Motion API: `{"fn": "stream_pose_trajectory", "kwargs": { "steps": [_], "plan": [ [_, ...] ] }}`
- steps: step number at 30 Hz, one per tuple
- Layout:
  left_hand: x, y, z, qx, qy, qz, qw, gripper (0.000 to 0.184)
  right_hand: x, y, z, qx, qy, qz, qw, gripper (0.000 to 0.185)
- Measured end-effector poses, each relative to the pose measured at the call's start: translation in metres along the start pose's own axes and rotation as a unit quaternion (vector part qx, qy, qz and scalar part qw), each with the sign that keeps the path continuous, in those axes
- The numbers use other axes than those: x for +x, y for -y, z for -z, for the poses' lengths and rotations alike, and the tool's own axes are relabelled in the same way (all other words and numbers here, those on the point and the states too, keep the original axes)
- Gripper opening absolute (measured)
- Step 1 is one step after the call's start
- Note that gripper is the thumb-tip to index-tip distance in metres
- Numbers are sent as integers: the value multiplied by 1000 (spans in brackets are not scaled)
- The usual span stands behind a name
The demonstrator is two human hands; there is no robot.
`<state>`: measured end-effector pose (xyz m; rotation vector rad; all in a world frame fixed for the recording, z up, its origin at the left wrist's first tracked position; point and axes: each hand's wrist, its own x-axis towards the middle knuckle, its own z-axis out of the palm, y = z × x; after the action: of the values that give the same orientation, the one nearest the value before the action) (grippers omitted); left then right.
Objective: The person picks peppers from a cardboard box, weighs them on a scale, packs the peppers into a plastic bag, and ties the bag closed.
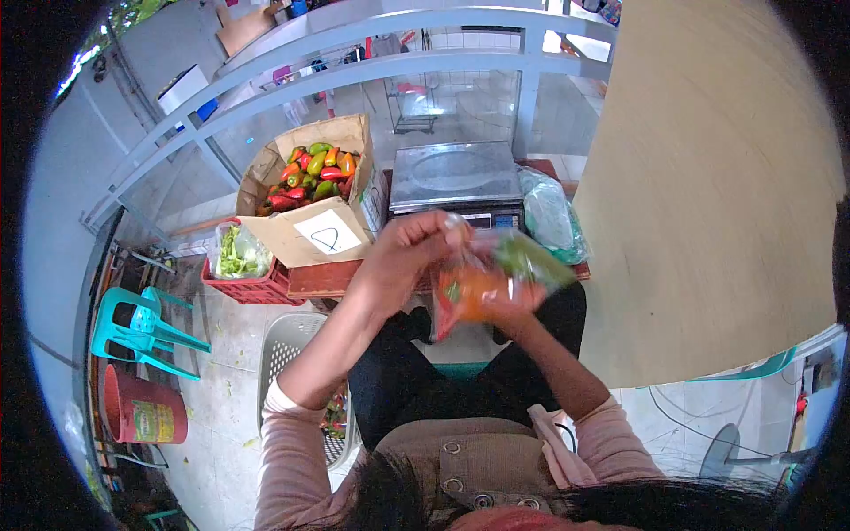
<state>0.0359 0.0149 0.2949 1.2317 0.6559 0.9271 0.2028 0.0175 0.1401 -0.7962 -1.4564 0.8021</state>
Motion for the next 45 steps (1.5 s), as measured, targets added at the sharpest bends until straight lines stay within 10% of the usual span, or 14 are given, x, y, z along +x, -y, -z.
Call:
{"fn": "stream_pose_trajectory", "kwargs": {
  "steps": [1, 4, 7, 15, 22, 30, 32, 37, 39, 43, 45],
  "plan": [
    [11, 10, 8, -24, -18, -10, 1000, 18, -7, -3, -16, 2, -67, 44, 997, 22],
    [32, 51, 30, 18, -119, -74, 990, 14, -30, -22, -13, -462, 180, 60, 866, 22],
    [41, 77, 40, 42, -185, -106, 976, 13, -27, 20, -20, -236, 145, -79, 958, 23],
    [38, 89, 32, 369, -260, -239, 859, 20, -17, 63, 17, -244, 83, -15, 966, 17],
    [-2, 33, 2, 508, -20, -277, 815, 16, 18, 84, 78, -295, 82, 67, 950, 14],
    [-5, -14, -55, 452, 128, -338, 816, 18, 54, 70, 90, 149, 317, -4, 937, 18],
    [5, -16, -58, 434, 106, -342, 827, 17, 25, 94, 62, 212, 145, -138, 956, 21],
    [36, 2, -33, 414, -17, -296, 861, 13, -13, 18, -11, 679, 62, -286, 673, 22],
    [39, 19, -17, 440, -41, -275, 854, 12, -10, 26, -23, 654, 142, -285, 686, 26],
    [39, 53, 14, 501, -57, -263, 822, 10, -11, 70, 5, 365, 99, -359, 853, 27],
    [30, 58, 20, 525, -35, -263, 809, 11, -6, 81, 27, 69, 93, -247, 962, 27]
  ]
}}
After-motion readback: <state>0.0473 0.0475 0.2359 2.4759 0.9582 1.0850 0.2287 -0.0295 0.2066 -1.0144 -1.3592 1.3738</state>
